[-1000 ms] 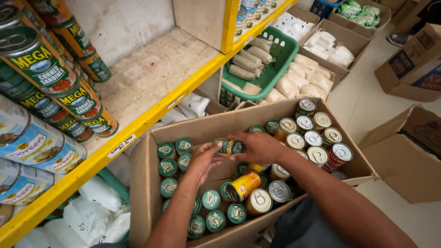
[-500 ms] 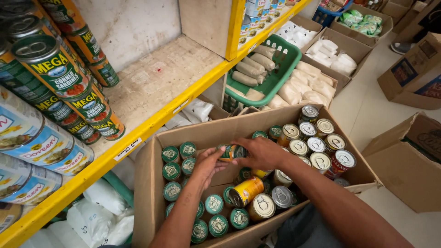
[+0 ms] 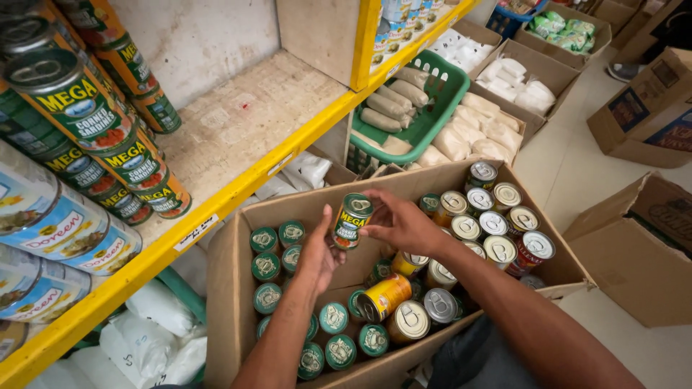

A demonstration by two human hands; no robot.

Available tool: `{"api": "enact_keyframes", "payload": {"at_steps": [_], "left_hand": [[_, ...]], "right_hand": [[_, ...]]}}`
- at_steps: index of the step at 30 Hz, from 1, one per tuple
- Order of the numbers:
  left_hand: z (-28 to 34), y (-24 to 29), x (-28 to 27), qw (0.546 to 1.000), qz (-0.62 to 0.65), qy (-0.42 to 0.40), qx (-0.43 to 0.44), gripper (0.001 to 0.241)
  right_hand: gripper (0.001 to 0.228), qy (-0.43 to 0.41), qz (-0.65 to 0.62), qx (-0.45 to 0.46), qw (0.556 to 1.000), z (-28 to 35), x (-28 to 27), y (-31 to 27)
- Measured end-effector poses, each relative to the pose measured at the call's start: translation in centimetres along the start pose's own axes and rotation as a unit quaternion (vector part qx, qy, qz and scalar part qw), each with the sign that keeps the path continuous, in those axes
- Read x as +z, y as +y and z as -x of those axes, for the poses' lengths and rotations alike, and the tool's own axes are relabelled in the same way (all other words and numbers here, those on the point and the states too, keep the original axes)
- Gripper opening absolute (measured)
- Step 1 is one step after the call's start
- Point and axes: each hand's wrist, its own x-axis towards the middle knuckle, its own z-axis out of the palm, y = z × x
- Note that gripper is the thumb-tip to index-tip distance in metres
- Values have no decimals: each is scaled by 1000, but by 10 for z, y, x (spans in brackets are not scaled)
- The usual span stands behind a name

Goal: Organizing and stocking canned goods on grocery store shelves.

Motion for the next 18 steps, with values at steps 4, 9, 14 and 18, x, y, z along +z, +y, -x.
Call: {"api": "enact_keyframes", "payload": {"at_steps": [4,9,14,18], "left_hand": [[4,2,5,996,74,-38,12,62],[1,-1,7,974,180,-113,78,49],[7,22,2,956,217,-121,155,38],[-6,40,-17,932,235,-101,255,34]], "right_hand": [[70,28,-38,50,998,1,0,-18],[73,62,-145,-41,987,-15,5,7],[76,78,-139,-54,986,-50,24,-3],[75,71,-144,-94,982,-91,46,-42]]}}
